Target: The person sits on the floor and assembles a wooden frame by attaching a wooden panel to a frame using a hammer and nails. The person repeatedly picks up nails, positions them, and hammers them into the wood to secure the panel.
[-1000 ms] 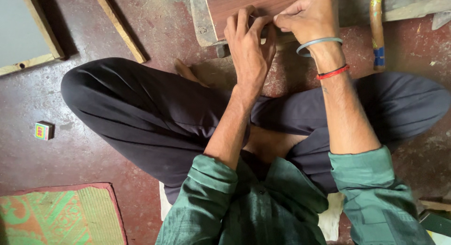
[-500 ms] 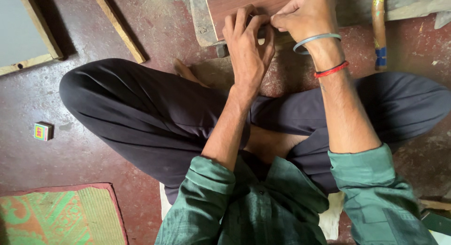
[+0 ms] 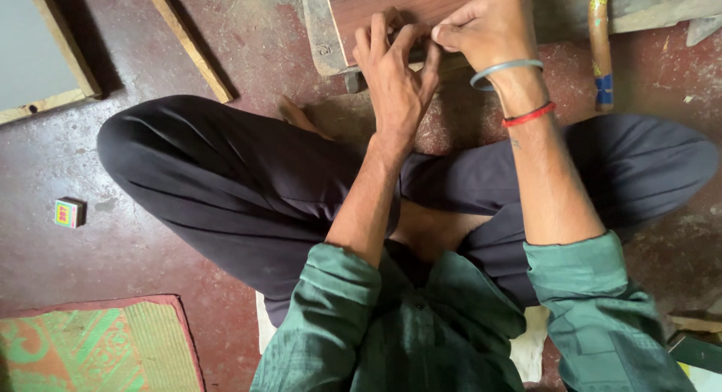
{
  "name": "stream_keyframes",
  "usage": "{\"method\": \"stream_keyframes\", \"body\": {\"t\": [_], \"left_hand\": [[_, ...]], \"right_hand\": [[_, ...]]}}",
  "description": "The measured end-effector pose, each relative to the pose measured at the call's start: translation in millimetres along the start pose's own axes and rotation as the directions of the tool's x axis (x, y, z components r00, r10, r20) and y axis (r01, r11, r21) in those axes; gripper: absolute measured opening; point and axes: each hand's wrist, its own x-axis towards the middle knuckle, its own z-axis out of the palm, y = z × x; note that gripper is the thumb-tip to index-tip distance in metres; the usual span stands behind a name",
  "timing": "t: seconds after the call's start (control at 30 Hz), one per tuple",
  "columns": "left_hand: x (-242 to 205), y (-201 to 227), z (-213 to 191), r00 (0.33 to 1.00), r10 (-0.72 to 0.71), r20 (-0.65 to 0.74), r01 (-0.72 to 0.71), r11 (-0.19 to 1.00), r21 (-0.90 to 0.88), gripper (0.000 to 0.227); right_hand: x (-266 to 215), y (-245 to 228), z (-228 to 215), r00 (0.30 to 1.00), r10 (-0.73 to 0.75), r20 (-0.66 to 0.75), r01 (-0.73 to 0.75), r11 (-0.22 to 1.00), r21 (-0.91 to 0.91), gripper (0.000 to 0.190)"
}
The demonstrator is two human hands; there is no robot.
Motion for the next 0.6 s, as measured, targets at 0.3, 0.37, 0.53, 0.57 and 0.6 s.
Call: {"method": "stream_keyframes", "body": {"t": [0.3,0.37,0.53,0.57,0.6], "left_hand": [[-1.4,-14.0,6.6,0.999,-0.001,0.050,0.000,1.000,0.025,0.019],[-1.8,-16.5,7.7,0.999,0.033,0.029,-0.033,0.999,0.012,0.016],[0.0,-21.7,11.9,0.998,0.055,0.022,-0.056,0.998,0.037,0.015],[-0.4,-21.9,12.0,0.998,0.053,0.021,-0.053,0.998,0.045,0.015],[-1.1,-21.8,11.7,0.999,0.043,0.026,-0.044,0.998,0.039,0.015]], "right_hand": [[-43.2,11.9,-74.5,0.744,-0.562,-0.362,0.169,0.682,-0.711,0.053],[-47.4,30.4,-84.9,0.817,-0.462,-0.345,0.067,0.671,-0.739,0.060],[-38.2,70.6,-86.5,0.847,-0.322,-0.423,-0.151,0.618,-0.772,0.057],[-34.7,70.8,-87.6,0.816,-0.449,-0.365,-0.127,0.475,-0.871,0.061],[-33.2,67.5,-88.8,0.778,-0.561,-0.282,-0.113,0.316,-0.942,0.065]]}}
